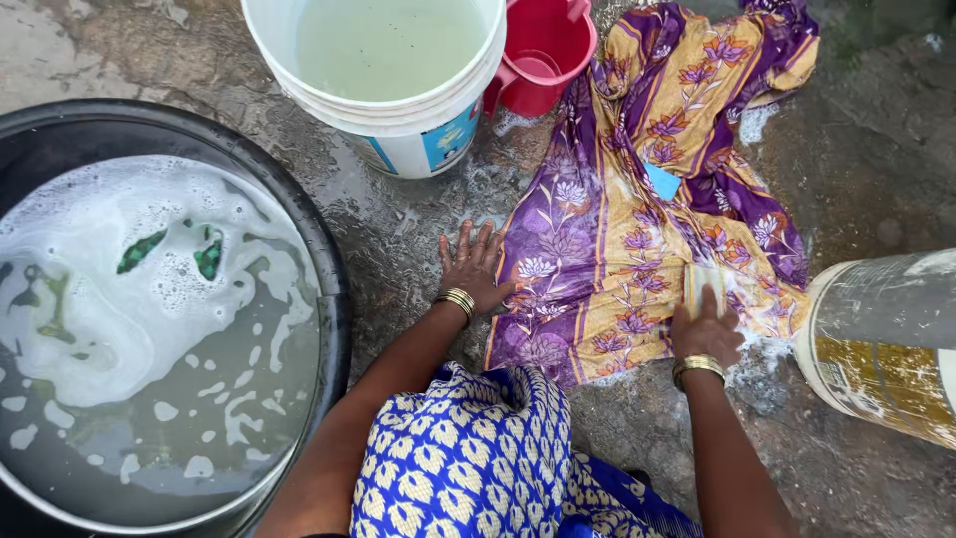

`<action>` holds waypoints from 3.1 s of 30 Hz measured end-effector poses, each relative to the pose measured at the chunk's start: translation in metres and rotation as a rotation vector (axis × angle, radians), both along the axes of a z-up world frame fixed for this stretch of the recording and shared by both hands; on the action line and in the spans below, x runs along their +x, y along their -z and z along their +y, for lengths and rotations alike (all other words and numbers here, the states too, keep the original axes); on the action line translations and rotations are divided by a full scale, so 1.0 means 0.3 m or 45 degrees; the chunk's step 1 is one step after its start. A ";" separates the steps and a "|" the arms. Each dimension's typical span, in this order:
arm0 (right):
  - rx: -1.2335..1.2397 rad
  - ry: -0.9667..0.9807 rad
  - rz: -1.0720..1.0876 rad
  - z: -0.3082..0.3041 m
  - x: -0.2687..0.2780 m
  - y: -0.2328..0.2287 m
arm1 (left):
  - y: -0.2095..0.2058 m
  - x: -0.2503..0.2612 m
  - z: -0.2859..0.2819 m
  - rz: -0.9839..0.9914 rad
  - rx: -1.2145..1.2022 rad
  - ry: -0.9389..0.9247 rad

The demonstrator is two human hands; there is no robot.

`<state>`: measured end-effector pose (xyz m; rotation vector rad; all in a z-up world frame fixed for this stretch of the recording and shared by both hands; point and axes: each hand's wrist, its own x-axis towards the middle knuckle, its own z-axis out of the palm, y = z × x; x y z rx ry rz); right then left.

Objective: The person washes clothes by hand using soap and water, scrubbing a purple floral garment on the ground and rinsing items in a tub.

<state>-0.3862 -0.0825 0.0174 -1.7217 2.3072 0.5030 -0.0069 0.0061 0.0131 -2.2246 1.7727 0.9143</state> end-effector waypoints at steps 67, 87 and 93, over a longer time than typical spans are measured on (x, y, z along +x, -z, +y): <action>-0.140 -0.767 -0.564 -0.681 0.159 0.204 | 0.005 -0.002 -0.044 0.020 0.089 -0.058; -0.397 -1.184 -0.682 -0.338 0.188 0.302 | -0.193 0.162 -0.894 0.008 -0.954 0.112; -0.930 -0.826 -0.074 -0.438 0.248 0.348 | -0.314 -0.047 -0.828 0.199 -0.798 0.339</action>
